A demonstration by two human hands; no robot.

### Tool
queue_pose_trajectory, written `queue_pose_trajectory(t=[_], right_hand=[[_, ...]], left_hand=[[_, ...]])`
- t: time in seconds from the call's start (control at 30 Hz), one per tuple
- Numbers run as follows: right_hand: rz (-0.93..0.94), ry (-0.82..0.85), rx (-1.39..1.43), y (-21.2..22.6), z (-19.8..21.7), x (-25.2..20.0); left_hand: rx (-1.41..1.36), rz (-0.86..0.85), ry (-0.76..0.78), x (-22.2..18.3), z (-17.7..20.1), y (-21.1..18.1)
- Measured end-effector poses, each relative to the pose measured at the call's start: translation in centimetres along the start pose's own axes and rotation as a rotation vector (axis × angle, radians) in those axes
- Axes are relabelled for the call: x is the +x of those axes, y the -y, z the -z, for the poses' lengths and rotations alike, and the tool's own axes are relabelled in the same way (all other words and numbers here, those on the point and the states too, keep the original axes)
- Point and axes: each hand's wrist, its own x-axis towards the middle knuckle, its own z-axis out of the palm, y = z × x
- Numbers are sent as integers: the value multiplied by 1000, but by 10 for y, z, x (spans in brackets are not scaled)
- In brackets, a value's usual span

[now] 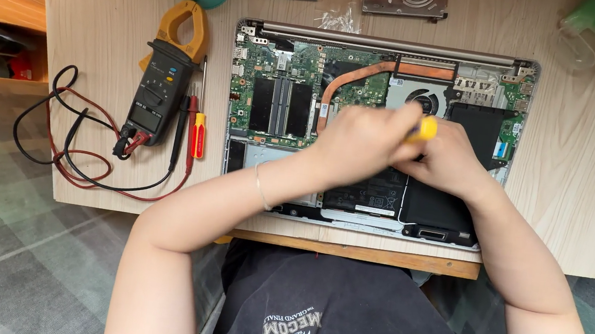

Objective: Disassembling a laptop to inspect or replace internal components such as the hard drive and RAM.

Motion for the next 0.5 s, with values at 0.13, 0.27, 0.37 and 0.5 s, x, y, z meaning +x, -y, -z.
queue_pose_trajectory(t=[0.13, 0.27, 0.37, 0.5], right_hand=[[-3, 27, 28, 18, 12, 12], [18, 74, -17, 25, 13, 15], [38, 64, -20, 25, 13, 14], [66, 59, -25, 27, 16, 14]], left_hand=[[74, -206, 23, -37, 13, -28], [270, -414, 99, -61, 25, -31], [153, -274, 81, -63, 36, -22], [-205, 318, -53, -59, 59, -9]])
